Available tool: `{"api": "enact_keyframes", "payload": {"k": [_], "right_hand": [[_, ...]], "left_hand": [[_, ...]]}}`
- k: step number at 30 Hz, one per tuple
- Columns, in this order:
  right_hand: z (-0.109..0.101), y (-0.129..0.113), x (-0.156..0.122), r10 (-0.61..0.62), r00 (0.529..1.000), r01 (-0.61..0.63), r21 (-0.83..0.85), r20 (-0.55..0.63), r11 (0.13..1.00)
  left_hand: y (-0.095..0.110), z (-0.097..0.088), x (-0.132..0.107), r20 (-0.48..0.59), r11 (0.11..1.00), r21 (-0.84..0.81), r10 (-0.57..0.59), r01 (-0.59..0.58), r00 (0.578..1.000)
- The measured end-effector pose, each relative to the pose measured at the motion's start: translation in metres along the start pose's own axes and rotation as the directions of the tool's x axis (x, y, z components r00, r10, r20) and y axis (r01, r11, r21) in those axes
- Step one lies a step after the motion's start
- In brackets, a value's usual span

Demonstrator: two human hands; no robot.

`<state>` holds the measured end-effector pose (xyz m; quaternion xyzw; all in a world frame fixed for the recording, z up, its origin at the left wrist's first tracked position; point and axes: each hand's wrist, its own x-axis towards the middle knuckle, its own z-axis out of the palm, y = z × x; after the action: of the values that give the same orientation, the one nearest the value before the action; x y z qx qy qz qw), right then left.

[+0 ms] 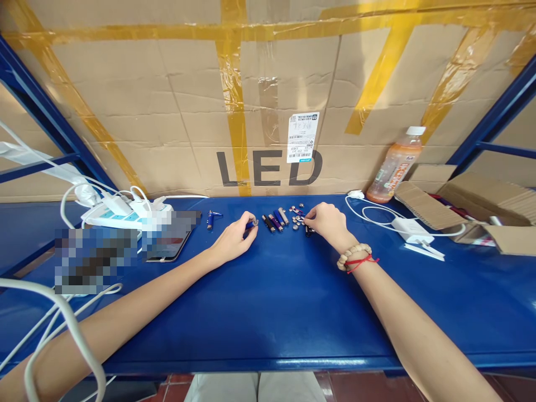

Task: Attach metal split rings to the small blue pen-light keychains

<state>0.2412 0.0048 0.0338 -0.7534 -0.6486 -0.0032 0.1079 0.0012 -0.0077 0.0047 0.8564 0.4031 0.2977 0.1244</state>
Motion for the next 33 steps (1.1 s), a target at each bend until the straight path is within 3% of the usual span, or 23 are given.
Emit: {"api": "enact_keyframes", "payload": {"k": [3,6,9,12,14,17,21,28,33], "right_hand": [[0.003,-0.001,0.000,-0.070,0.995,0.073,0.040,-0.066,0.997],[0.008,-0.008,-0.003,-0.245,0.952,0.273,0.146,-0.181,0.951],[0.015,-0.022,-0.012,-0.483,0.838,0.542,0.273,-0.255,0.795],[0.023,-0.035,-0.021,-0.620,0.723,0.690,0.377,-0.306,0.618],[0.027,-0.040,-0.026,-0.642,0.692,0.715,0.431,-0.329,0.551],[0.031,-0.044,-0.030,-0.638,0.692,0.717,0.432,-0.338,0.547],[0.031,-0.046,-0.034,-0.675,0.653,0.757,0.283,-0.343,0.589],[0.032,-0.049,-0.035,-0.776,0.528,0.839,0.070,-0.344,0.540],[0.034,-0.050,-0.032,-0.790,0.472,0.854,-0.021,-0.391,0.520]], "left_hand": [[0.001,-0.001,0.000,-0.002,1.000,-0.012,-0.024,0.024,1.000],[0.001,-0.002,0.000,-0.014,0.999,-0.017,-0.038,0.038,0.999],[0.000,-0.001,-0.001,-0.045,1.000,-0.007,0.008,-0.008,0.999],[-0.001,0.001,-0.002,-0.068,0.998,-0.003,0.060,-0.060,0.996],[-0.002,0.001,-0.002,-0.067,0.997,-0.006,0.082,-0.083,0.994],[-0.005,0.002,-0.002,-0.057,0.992,-0.013,0.124,-0.125,0.991],[-0.007,0.003,-0.003,-0.069,0.989,-0.045,0.139,-0.142,0.988],[-0.006,0.002,-0.002,-0.028,0.990,-0.125,0.056,-0.059,0.998],[-0.005,0.001,-0.002,-0.014,0.992,-0.121,0.047,-0.048,0.999]]}}
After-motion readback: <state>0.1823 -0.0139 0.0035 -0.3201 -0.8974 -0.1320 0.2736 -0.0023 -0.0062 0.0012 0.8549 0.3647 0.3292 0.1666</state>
